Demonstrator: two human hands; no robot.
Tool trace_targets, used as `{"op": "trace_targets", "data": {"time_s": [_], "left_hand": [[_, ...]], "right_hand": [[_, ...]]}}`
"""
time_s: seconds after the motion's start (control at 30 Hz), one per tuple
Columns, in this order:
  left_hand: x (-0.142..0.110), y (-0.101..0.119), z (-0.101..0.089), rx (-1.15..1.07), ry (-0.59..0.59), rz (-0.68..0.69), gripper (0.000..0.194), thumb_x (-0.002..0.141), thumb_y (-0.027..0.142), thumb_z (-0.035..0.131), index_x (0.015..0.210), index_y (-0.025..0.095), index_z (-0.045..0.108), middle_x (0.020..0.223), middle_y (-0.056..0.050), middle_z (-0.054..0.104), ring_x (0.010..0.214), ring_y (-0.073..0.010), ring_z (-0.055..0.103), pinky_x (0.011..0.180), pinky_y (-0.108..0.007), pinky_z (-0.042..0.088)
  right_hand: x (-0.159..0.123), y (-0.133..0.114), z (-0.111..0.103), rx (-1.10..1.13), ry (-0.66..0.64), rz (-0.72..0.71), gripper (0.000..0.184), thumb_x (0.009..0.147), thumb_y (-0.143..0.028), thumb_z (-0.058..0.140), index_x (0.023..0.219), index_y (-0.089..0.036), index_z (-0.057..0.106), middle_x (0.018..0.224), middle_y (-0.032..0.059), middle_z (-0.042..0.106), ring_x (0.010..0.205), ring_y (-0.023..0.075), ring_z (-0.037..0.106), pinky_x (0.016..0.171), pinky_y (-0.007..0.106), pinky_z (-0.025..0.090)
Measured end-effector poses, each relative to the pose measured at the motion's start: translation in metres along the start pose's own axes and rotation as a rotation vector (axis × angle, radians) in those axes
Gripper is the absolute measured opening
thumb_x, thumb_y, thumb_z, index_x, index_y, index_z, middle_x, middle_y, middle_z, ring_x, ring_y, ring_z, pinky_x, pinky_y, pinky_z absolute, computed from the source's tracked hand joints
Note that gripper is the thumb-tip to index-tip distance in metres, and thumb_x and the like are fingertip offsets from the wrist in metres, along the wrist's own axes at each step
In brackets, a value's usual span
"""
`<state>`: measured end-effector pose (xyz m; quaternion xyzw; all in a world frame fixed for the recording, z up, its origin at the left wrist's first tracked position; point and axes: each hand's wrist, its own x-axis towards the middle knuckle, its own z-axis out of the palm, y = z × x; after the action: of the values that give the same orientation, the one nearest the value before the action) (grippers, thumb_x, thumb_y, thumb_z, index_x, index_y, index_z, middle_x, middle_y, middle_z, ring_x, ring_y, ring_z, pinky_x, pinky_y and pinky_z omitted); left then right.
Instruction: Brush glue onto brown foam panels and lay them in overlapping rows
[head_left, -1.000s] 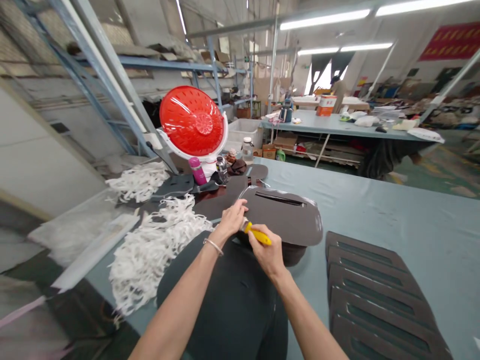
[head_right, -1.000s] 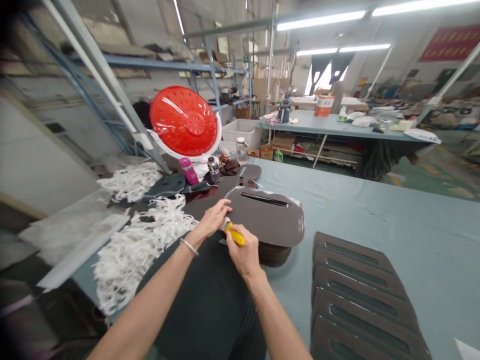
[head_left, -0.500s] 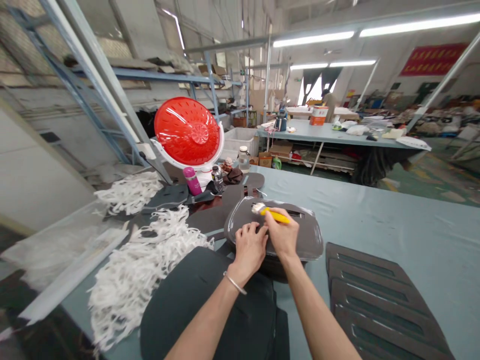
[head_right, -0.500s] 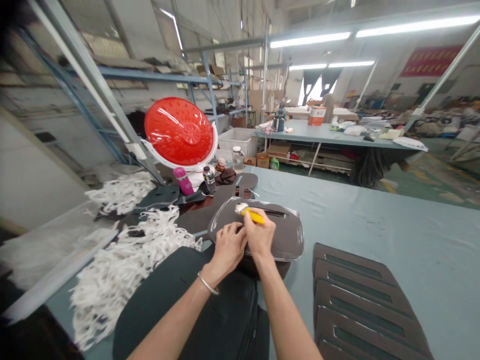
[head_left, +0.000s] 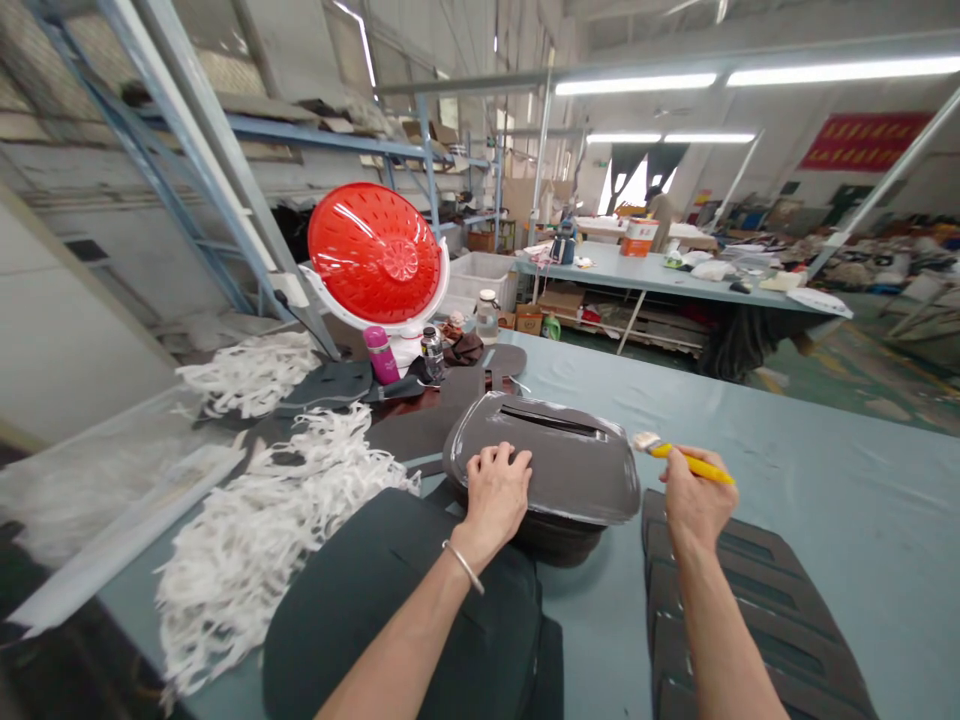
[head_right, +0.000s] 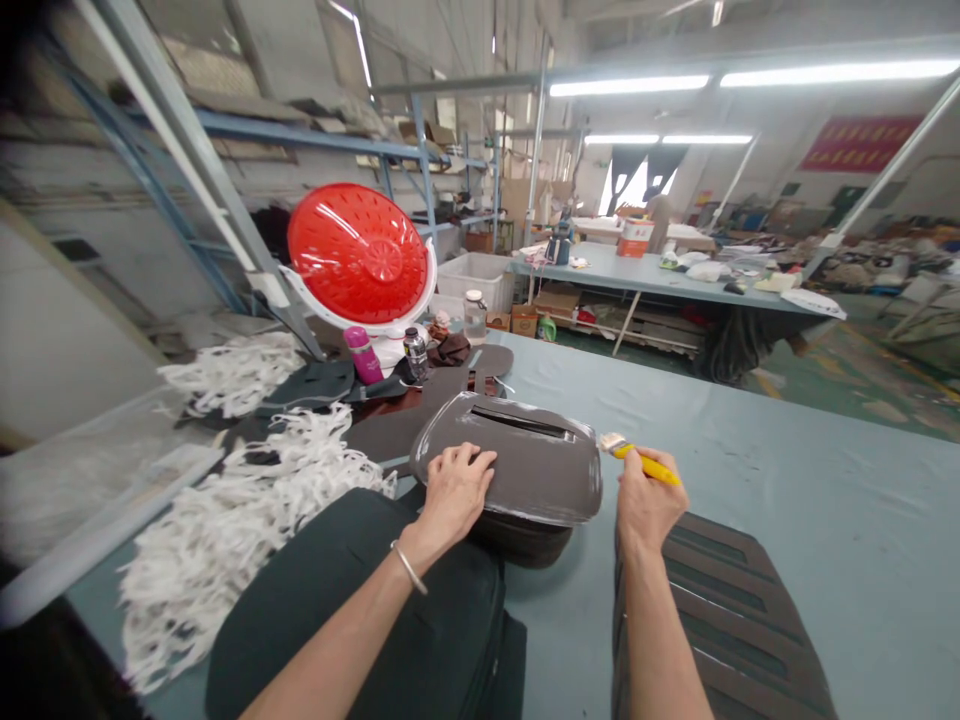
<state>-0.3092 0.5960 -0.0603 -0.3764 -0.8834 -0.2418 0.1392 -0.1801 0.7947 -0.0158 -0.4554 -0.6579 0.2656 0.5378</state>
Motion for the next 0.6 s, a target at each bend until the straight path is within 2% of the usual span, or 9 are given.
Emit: {"op": "trace_targets", "data": {"time_s": [0.07, 0.13, 0.23, 0.3, 0.33, 0.4, 0.5, 0.53, 0.6], "left_hand": [[0.001, 0.003, 0.0, 0.022, -0.009, -0.008, 0.027, 0.092, 0.032, 0.036, 0.108, 0.029, 0.058, 0.106, -0.005, 0.052, 0.103, -0.0227, 0.043, 0.088, -0.042, 0.032], [0.002, 0.005, 0.0, 0.039, -0.003, -0.018, 0.026, 0.092, 0.032, 0.036, 0.106, 0.029, 0.058, 0.104, -0.006, 0.052, 0.102, -0.0227, 0.043, 0.088, -0.042, 0.032], [0.0, 0.006, -0.001, 0.044, 0.015, -0.021, 0.025, 0.092, 0.03, 0.038, 0.108, 0.029, 0.058, 0.105, -0.005, 0.051, 0.102, -0.0217, 0.043, 0.089, -0.04, 0.032], [-0.001, 0.004, -0.002, 0.035, 0.021, -0.017, 0.025, 0.091, 0.028, 0.04, 0.11, 0.029, 0.057, 0.106, -0.005, 0.051, 0.102, -0.021, 0.043, 0.089, -0.039, 0.033], [-0.002, 0.003, -0.002, 0.029, 0.022, -0.013, 0.025, 0.091, 0.028, 0.04, 0.11, 0.029, 0.056, 0.106, -0.005, 0.051, 0.102, -0.0208, 0.043, 0.088, -0.038, 0.034], [-0.003, 0.002, -0.002, 0.015, 0.027, -0.014, 0.025, 0.091, 0.028, 0.041, 0.111, 0.03, 0.056, 0.107, -0.004, 0.052, 0.102, -0.0204, 0.043, 0.088, -0.037, 0.034], [-0.003, 0.001, 0.0, 0.011, 0.04, -0.019, 0.025, 0.091, 0.027, 0.041, 0.111, 0.03, 0.056, 0.106, -0.004, 0.052, 0.101, -0.0207, 0.044, 0.088, -0.038, 0.034], [-0.003, 0.002, 0.001, 0.015, 0.044, -0.02, 0.025, 0.091, 0.027, 0.041, 0.111, 0.03, 0.056, 0.105, -0.004, 0.052, 0.101, -0.0209, 0.044, 0.089, -0.039, 0.034], [-0.002, 0.003, 0.001, 0.025, 0.045, -0.016, 0.025, 0.091, 0.026, 0.041, 0.111, 0.029, 0.056, 0.104, -0.005, 0.052, 0.101, -0.0213, 0.044, 0.088, -0.039, 0.035]], "right_hand": [[-0.009, -0.013, 0.014, 0.06, -0.073, -0.005, 0.022, 0.07, -0.032, 0.056, 0.082, -0.016, 0.066, 0.055, -0.0018, 0.057, 0.052, 0.0152, 0.055, 0.057, 0.026, 0.042], [-0.025, -0.032, 0.037, 0.156, -0.181, -0.046, 0.024, 0.072, -0.034, 0.056, 0.083, -0.016, 0.066, 0.059, -0.0009, 0.06, 0.053, 0.0147, 0.057, 0.057, 0.026, 0.043], [-0.052, -0.057, 0.077, 0.28, -0.466, -0.099, 0.028, 0.074, -0.039, 0.053, 0.087, -0.017, 0.066, 0.061, -0.001, 0.062, 0.051, 0.0139, 0.057, 0.055, 0.024, 0.042], [-0.061, -0.062, 0.096, 0.268, -0.619, -0.11, 0.028, 0.074, -0.04, 0.052, 0.085, -0.018, 0.066, 0.058, -0.002, 0.061, 0.049, 0.0141, 0.056, 0.054, 0.024, 0.041], [-0.061, -0.061, 0.101, 0.225, -0.643, -0.114, 0.026, 0.073, -0.038, 0.051, 0.082, -0.018, 0.066, 0.055, -0.0023, 0.06, 0.048, 0.0144, 0.055, 0.054, 0.025, 0.04], [-0.052, -0.054, 0.101, 0.065, -0.544, -0.135, 0.021, 0.071, -0.034, 0.051, 0.074, -0.019, 0.064, 0.052, -0.0017, 0.057, 0.05, 0.0152, 0.053, 0.055, 0.025, 0.037], [-0.036, -0.051, 0.094, -0.12, -0.251, -0.201, 0.016, 0.07, -0.03, 0.049, 0.07, -0.019, 0.062, 0.056, 0.0005, 0.057, 0.055, 0.0157, 0.052, 0.058, 0.025, 0.035], [-0.034, -0.054, 0.095, -0.096, -0.227, -0.228, 0.017, 0.071, -0.03, 0.049, 0.072, -0.019, 0.062, 0.058, 0.0008, 0.058, 0.056, 0.0155, 0.052, 0.059, 0.025, 0.035], [-0.038, -0.064, 0.104, 0.07, -0.348, -0.266, 0.021, 0.074, -0.033, 0.047, 0.078, -0.019, 0.063, 0.062, 0.0007, 0.06, 0.056, 0.0145, 0.053, 0.058, 0.024, 0.037]]}}
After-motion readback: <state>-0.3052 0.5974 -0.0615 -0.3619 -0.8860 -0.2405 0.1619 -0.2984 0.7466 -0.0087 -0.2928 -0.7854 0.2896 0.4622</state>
